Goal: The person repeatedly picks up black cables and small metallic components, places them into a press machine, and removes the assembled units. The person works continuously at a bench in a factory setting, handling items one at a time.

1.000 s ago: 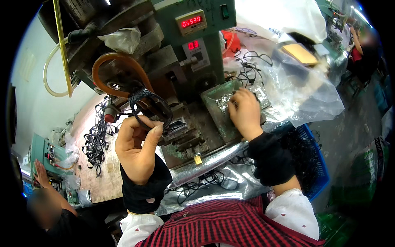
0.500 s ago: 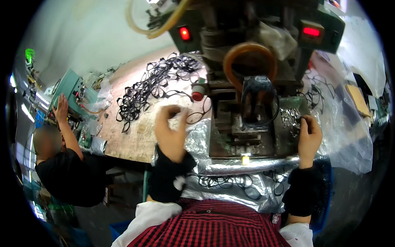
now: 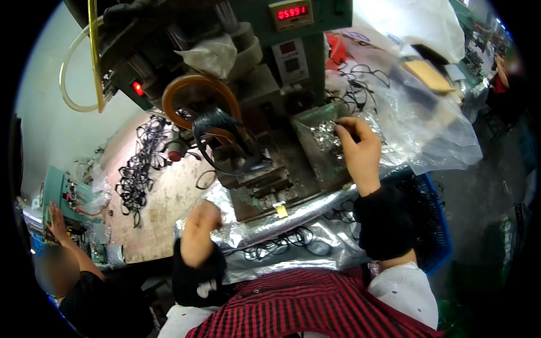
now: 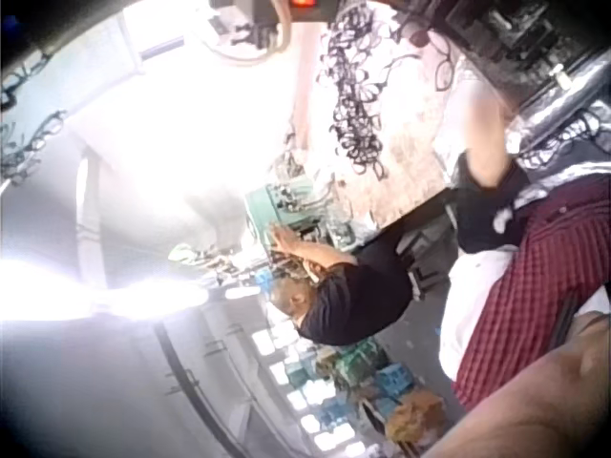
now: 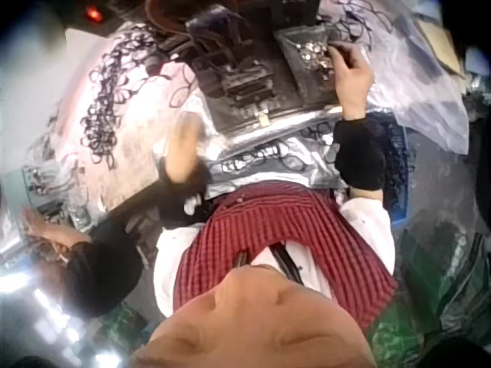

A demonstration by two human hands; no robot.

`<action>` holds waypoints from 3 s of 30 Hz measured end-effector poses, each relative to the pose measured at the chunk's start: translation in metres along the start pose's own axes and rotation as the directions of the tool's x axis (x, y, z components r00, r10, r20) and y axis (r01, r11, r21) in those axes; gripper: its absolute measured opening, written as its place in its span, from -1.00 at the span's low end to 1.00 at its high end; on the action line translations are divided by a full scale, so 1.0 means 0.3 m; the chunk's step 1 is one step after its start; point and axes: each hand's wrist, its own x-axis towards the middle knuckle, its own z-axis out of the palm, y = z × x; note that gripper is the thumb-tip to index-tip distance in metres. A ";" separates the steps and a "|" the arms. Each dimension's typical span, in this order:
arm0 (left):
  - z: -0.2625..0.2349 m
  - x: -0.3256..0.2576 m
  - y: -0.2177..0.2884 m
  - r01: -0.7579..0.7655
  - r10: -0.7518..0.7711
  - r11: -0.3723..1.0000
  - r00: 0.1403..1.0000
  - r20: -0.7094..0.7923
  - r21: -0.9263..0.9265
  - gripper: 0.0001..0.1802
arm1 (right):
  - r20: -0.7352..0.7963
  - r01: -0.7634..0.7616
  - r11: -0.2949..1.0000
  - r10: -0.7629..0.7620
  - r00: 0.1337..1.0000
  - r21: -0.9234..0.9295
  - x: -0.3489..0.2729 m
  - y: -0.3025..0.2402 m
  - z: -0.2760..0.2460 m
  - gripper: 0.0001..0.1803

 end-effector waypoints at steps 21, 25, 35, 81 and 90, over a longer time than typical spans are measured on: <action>-0.226 0.323 -0.160 -0.331 0.582 0.314 0.808 0.095 0.890 -0.55 | 0.356 -0.008 0.966 -0.087 0.931 0.257 -0.121 -0.240 0.233 -0.62; -0.269 0.422 -0.284 -0.647 0.398 -0.038 0.689 0.606 0.762 -0.64 | 0.356 -0.198 0.878 0.033 0.934 0.436 -0.130 -0.234 0.247 -0.51; -0.403 0.524 -0.296 -0.207 0.608 0.381 0.790 -0.075 0.901 -0.85 | 0.379 -0.232 0.848 0.039 0.924 0.477 -0.193 -0.343 0.266 -0.46; -0.552 0.587 -0.397 0.046 0.577 0.327 0.782 -0.238 0.944 -0.57 | 0.082 0.062 0.997 -0.058 0.995 -0.046 -0.052 -0.014 -0.012 -0.89; -0.539 0.496 -0.517 -0.114 0.551 0.673 0.736 -0.394 0.731 -0.87 | -0.049 0.305 0.802 -0.382 0.923 -0.513 -0.146 -0.002 -0.143 -0.90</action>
